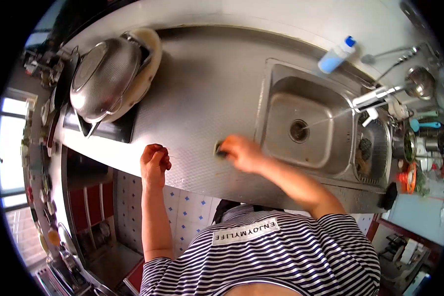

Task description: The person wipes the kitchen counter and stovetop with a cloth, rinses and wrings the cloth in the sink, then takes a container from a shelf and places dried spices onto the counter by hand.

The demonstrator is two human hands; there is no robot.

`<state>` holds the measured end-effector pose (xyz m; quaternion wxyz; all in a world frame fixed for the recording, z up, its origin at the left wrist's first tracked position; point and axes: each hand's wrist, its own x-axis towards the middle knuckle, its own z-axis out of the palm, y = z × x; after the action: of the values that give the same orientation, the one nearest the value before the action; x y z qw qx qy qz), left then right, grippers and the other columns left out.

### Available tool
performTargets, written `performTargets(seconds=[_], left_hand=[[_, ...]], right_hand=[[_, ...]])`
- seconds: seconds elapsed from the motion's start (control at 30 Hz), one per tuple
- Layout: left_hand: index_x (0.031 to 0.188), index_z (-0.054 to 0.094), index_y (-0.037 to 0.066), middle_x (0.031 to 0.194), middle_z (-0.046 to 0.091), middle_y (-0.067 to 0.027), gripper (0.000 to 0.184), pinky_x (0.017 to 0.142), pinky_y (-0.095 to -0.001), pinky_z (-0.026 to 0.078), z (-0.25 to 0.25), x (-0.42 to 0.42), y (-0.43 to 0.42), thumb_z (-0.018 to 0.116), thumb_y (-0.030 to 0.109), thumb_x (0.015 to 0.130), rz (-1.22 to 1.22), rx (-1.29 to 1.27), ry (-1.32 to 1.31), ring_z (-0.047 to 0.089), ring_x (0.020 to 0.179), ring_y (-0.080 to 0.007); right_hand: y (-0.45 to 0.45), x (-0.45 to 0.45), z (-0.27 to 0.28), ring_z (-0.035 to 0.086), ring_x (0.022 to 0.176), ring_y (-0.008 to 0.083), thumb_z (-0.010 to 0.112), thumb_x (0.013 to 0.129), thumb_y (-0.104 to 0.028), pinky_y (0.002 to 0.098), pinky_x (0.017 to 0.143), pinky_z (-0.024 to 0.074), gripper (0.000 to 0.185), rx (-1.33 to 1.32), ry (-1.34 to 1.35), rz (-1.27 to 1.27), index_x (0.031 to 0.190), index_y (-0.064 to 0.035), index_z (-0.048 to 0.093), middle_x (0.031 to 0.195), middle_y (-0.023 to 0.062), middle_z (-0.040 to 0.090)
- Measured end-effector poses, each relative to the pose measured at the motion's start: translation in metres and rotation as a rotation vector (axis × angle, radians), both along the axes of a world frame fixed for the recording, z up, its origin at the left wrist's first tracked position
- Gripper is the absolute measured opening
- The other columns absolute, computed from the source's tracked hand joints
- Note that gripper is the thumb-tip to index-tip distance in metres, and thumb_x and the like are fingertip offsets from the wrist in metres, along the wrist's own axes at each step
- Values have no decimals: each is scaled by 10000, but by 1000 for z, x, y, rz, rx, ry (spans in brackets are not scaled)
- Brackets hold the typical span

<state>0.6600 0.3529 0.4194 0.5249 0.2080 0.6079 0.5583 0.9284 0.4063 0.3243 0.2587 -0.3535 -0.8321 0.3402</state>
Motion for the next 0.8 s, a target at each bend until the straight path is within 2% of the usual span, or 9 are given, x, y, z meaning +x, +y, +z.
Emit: performTargets(seconds=[0.07, 0.13, 0.2, 0.27, 0.4, 0.53, 0.6, 0.67, 0.8], left_hand=[[905, 486, 28, 756, 529, -69, 109, 463, -257, 391, -1, 7, 6, 463, -27, 813, -53, 41, -47, 464, 566, -116], [901, 488, 26, 746, 525, -67, 104, 459, -252, 386, 7, 22, 11, 470, -26, 813, -103, 55, 3, 465, 562, -115], [884, 490, 25, 738, 520, -63, 80, 459, -250, 383, 10, 38, 14, 483, -17, 816, -123, 54, 6, 465, 566, -111], [873, 489, 26, 736, 518, -58, 69, 462, -250, 384, 9, 52, 16, 484, -15, 817, -143, 16, 0, 465, 565, -111], [868, 494, 63, 742, 526, -51, 89, 459, -245, 376, 7, 73, 19, 484, -9, 816, -218, 15, -42, 460, 551, -110], [864, 482, 68, 727, 505, -44, 81, 425, -234, 325, 19, 107, 24, 473, 8, 809, -286, 34, -87, 415, 522, -102], [864, 489, 75, 735, 502, -39, 92, 417, -222, 309, 26, 128, 26, 468, 10, 804, -325, 51, -88, 390, 514, -91], [864, 495, 83, 743, 500, -35, 103, 409, -210, 293, 36, 151, 28, 463, 11, 799, -355, 68, -87, 364, 505, -81], [859, 485, 58, 746, 509, -58, 107, 401, -234, 316, 59, 190, 24, 417, 8, 794, -383, 95, -44, 394, 497, -95]], right_hand=[[-34, 9, 33, 558, 917, 268, 615, 720, -103, 372, 762, 476, 166, -123, -102, 344, 886, -98, 627, 938, 66, 570], [-49, 43, 34, 550, 889, 256, 589, 690, -110, 376, 732, 476, 129, -204, -248, 580, 816, -95, 613, 909, 52, 561], [-60, 93, 40, 542, 889, 244, 572, 673, -120, 379, 723, 475, 117, -172, -390, 662, 780, -83, 600, 902, 48, 563], [-67, 154, 43, 548, 876, 249, 556, 693, -147, 385, 714, 469, 100, -194, -374, 634, 762, -89, 599, 879, 53, 564], [-56, 258, 72, 582, 691, 226, 579, 717, -171, 373, 647, 467, 141, -626, -718, 318, 813, -77, 624, 785, 89, 625], [15, 317, 42, 566, 752, 134, 573, 776, -181, 312, 652, 451, 188, -714, -214, -469, 896, -51, 636, 783, 46, 632], [55, 309, 23, 563, 779, 153, 591, 774, -203, 303, 672, 445, 206, -661, 119, -741, 909, -52, 632, 821, 47, 616], [86, 295, 20, 558, 811, 164, 602, 764, -198, 294, 685, 436, 227, -702, 434, -850, 933, -48, 627, 868, 69, 610], [120, 283, 24, 561, 797, 167, 600, 748, -179, 281, 662, 421, 216, -766, 511, -904, 921, -52, 629, 860, 52, 613]])
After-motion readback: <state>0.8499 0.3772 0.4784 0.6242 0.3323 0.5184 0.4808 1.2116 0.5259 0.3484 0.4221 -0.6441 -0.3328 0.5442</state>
